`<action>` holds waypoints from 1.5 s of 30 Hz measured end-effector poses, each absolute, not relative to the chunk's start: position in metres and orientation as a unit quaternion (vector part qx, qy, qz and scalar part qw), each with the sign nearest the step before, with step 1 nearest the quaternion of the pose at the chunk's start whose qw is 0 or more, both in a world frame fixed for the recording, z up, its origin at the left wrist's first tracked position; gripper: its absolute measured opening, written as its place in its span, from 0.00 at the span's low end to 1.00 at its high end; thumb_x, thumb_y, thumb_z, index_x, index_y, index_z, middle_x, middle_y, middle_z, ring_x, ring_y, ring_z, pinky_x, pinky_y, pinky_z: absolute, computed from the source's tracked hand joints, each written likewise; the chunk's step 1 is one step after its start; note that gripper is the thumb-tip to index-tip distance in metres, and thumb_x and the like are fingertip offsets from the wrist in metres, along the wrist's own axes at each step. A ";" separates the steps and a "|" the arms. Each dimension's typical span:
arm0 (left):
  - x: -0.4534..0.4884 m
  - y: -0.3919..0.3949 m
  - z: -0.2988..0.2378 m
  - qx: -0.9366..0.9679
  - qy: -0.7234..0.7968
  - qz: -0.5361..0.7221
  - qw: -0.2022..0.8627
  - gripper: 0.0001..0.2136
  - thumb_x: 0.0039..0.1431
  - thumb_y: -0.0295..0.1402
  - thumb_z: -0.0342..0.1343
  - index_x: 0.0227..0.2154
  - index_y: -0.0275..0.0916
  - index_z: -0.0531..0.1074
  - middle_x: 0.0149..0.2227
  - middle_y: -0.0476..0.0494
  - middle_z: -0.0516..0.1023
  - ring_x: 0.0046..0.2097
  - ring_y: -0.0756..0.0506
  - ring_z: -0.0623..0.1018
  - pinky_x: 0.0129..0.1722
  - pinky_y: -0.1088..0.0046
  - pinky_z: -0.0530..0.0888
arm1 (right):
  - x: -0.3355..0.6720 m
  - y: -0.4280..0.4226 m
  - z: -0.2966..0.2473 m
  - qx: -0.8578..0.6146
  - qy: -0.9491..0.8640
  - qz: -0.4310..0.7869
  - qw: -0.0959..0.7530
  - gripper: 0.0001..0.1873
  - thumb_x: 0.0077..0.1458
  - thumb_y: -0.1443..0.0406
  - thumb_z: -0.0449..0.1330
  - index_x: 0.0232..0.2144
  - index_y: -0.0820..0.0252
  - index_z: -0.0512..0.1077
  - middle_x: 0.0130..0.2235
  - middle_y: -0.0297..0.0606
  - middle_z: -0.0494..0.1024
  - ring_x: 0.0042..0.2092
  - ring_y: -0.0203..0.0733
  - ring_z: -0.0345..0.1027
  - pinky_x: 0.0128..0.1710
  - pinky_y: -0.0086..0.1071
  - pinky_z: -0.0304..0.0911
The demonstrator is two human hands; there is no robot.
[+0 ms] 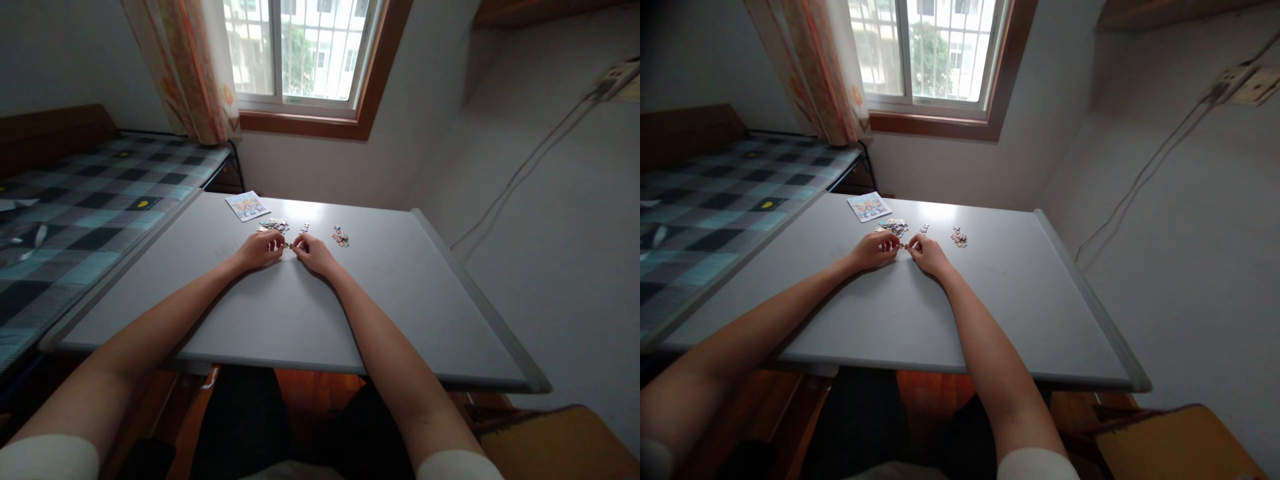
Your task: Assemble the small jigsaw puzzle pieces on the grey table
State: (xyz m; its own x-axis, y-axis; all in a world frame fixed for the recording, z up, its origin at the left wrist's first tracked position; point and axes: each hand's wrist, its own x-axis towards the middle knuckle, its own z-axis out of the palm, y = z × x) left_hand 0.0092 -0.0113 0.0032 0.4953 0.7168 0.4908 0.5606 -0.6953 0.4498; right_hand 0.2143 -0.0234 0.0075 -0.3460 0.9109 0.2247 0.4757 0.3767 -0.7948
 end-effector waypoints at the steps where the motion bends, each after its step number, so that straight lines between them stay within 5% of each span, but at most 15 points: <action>1: 0.009 -0.011 0.003 0.857 0.374 0.336 0.117 0.04 0.52 0.30 0.53 0.31 0.38 0.71 0.28 0.49 0.74 0.27 0.52 0.72 0.28 0.77 0.70 | 0.214 -0.023 0.008 -0.459 -0.756 0.319 0.341 0.02 0.53 0.67 0.58 0.31 0.60 0.70 0.24 0.28 0.70 0.27 0.33 0.62 0.32 0.28 0.56; 45: 0.010 -0.012 0.005 0.859 0.378 0.329 0.109 0.04 0.54 0.29 0.53 0.31 0.37 0.72 0.29 0.49 0.74 0.27 0.52 0.72 0.29 0.78 0.69 | 0.216 -0.023 0.006 -0.456 -0.759 0.318 0.340 0.02 0.52 0.66 0.59 0.31 0.60 0.70 0.24 0.29 0.70 0.27 0.33 0.60 0.31 0.27 0.55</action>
